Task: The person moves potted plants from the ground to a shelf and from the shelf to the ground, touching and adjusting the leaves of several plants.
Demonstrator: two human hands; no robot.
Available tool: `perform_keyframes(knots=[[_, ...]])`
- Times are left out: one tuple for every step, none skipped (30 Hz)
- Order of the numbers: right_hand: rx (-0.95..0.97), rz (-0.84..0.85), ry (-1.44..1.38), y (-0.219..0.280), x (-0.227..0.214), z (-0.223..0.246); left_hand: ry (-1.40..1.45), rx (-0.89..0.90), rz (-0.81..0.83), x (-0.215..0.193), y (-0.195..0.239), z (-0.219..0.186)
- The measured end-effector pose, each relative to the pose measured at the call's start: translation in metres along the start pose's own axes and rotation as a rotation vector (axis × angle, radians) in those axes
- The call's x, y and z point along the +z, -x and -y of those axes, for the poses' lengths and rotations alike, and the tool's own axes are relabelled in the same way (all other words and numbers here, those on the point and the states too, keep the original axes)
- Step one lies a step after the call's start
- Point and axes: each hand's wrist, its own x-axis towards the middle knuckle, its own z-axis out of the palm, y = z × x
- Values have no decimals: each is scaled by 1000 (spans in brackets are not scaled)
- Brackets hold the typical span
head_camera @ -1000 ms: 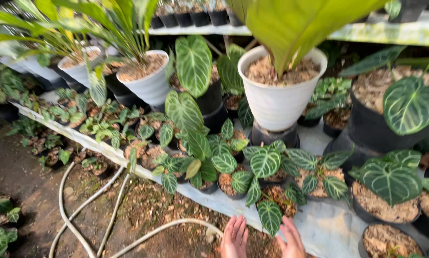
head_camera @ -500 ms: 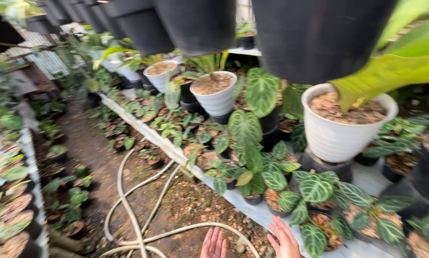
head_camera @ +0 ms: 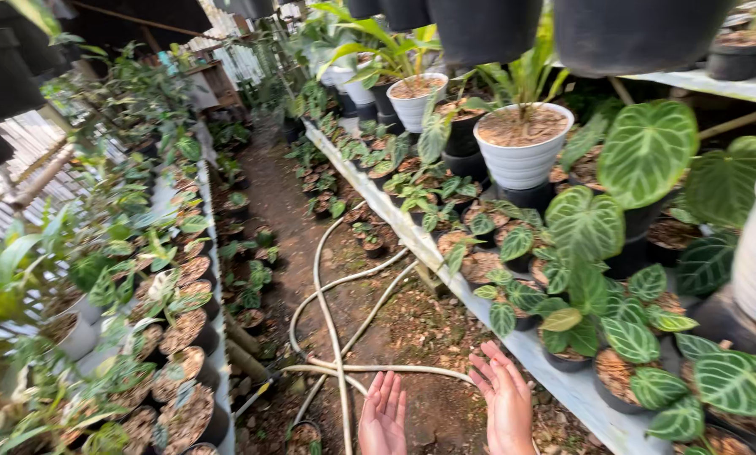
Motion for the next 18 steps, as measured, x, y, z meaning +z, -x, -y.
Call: perform_keyframes(knots=[[8,6,3,0,8,-5,14,11,-12,-4,-3,-9],[17,9,5,1,15,-11,26,20,-24,-7,-4,-18],[4,29,-4,1,23,-16,40,39,-40,-10,-4,-29],[-6,48,-9,4,29,-22,57,56,-60,-15,-1,-39],[-15,66,-14,6,36,-27,73,74,-81,-18,2,-49],[-8,74,-6,7,41,-31,69,89,-108,-21,5,-58],[0,82,3,8,45,-34,65,105,-135,-23,8,-68],[-3,94,5,6,54,-37,61,122,-150,-23,7,-79],[4,98,-2,5,62,-41,64,142,-163,-24,7,-89],[16,101,-7,4,68,-44,66,160,-180,-25,9,-96],[28,104,-12,3,73,-48,69,179,-197,-27,11,-103],[26,118,-5,2,79,-52,83,192,-205,-29,12,-110],[24,133,2,0,86,-57,97,204,-212,-29,13,-118],[27,149,10,-5,91,-62,112,220,-223,-28,14,-123],[33,161,0,-10,97,-66,116,238,-238,-27,14,-129],[39,177,-5,-14,104,-71,127,258,-253,-27,15,-136],[45,193,-10,-19,112,-76,137,277,-269,-27,15,-143],[45,208,-18,-26,120,-80,135,308,-280,-24,14,-149]])
